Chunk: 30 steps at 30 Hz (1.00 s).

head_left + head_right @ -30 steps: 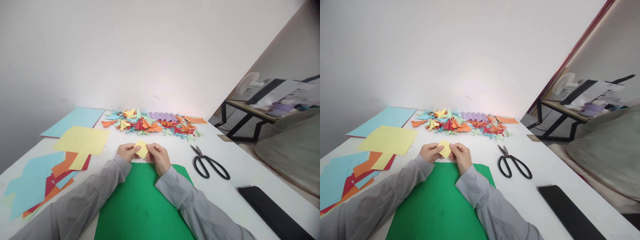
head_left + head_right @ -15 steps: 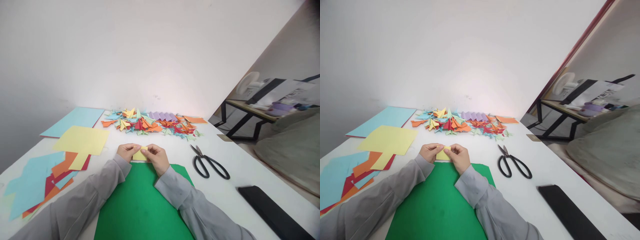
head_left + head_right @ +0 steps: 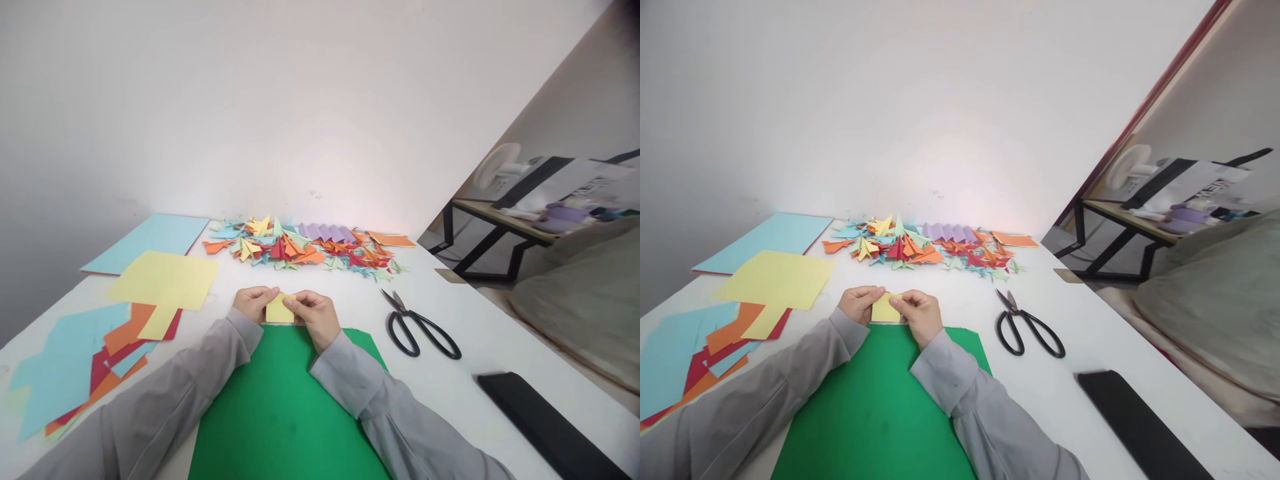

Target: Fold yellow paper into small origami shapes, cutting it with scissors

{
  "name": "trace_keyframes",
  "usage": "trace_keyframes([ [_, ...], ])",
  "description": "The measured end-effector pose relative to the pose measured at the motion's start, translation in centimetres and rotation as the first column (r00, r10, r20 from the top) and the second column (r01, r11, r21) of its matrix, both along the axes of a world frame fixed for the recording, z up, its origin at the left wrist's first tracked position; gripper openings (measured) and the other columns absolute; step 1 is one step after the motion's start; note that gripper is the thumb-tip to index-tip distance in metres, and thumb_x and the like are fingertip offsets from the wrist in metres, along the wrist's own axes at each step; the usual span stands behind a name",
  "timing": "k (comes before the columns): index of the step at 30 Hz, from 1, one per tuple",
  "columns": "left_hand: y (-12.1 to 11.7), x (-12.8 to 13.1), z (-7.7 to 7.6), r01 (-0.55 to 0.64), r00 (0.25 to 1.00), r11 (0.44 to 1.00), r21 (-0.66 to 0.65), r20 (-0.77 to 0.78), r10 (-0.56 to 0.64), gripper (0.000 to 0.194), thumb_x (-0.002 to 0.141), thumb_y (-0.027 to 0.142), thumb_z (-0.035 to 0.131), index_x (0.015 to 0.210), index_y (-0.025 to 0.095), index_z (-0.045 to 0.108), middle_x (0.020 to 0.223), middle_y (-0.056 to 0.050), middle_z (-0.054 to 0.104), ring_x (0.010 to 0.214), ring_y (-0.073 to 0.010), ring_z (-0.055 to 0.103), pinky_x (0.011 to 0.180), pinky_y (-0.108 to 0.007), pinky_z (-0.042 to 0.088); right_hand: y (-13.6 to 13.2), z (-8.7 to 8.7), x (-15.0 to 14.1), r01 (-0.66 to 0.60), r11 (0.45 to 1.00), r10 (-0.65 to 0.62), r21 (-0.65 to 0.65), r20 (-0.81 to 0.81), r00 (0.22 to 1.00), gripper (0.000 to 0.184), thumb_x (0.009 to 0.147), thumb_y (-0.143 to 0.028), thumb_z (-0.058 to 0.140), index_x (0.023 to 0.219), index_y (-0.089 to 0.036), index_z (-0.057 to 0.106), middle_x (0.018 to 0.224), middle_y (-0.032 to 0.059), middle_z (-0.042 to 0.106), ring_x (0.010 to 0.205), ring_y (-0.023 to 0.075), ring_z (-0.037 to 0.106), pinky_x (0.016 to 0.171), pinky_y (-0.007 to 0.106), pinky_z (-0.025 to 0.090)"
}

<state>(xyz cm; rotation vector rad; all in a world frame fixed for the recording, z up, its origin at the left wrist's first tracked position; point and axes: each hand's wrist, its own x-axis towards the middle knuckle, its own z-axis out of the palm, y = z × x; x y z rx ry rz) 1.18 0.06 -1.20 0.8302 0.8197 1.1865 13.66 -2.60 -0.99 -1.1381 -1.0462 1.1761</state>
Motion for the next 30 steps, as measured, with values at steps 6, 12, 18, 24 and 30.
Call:
trace_keyframes([
  [6,-0.3,0.0,0.3,0.027,1.000,0.999,-0.038,0.000,-0.027,0.029,0.046,0.034,0.074,0.051,0.009,0.059,0.046,-0.002,0.057,0.044,-0.0131,0.054,0.044,-0.026,0.044,0.0,0.0,0.0,-0.029,0.999,0.026,-0.033,-0.075,0.997,0.028,0.058,-0.043,0.065,0.054,-0.017,0.055,0.043,-0.0058,0.047,0.036,0.0061,0.041,0.036,0.019,0.034],
  [12,-0.3,0.0,0.9,0.109,0.992,0.987,-0.114,0.078,-0.100,0.032,0.054,0.037,0.070,0.056,0.008,0.058,0.050,-0.007,0.061,0.050,-0.0166,0.058,0.041,-0.024,0.043,0.2,0.1,0.0,0.019,0.999,-0.027,-0.051,-0.157,0.987,0.030,0.060,-0.046,0.063,0.059,-0.018,0.054,0.048,-0.0054,0.047,0.037,0.0059,0.039,0.033,0.018,0.033],
  [18,-0.2,-0.1,1.2,0.201,0.979,0.966,-0.162,0.015,-0.201,0.019,0.071,0.022,0.057,0.073,0.004,0.062,0.065,-0.013,0.066,0.065,-0.0201,0.062,0.051,-0.028,0.050,0.4,0.1,0.1,0.039,0.999,-0.038,0.001,-0.234,0.971,0.028,0.061,-0.044,0.064,0.061,-0.016,0.057,0.051,-0.0046,0.049,0.042,0.0070,0.043,0.034,0.017,0.032],
  [24,-0.4,-0.6,1.7,0.335,0.942,0.928,-0.163,0.017,-0.337,0.025,0.078,0.021,0.046,0.091,0.004,0.059,0.072,-0.015,0.066,0.064,-0.0207,0.063,0.050,-0.028,0.049,0.5,-0.2,0.1,0.039,0.998,-0.027,0.041,-0.247,0.969,0.025,0.063,-0.041,0.063,0.065,-0.016,0.062,0.053,-0.0038,0.053,0.044,0.0067,0.043,0.036,0.018,0.032],
  [30,0.2,-0.9,1.4,0.316,0.948,0.939,-0.139,0.079,-0.307,0.024,0.069,0.019,0.057,0.090,0.007,0.059,0.063,-0.012,0.065,0.055,-0.0194,0.062,0.045,-0.025,0.046,0.6,-0.3,0.2,0.029,0.997,-0.015,0.065,-0.210,0.978,0.026,0.064,-0.041,0.061,0.071,-0.016,0.065,0.061,-0.0001,0.057,0.052,0.0091,0.047,0.039,0.019,0.037],
])
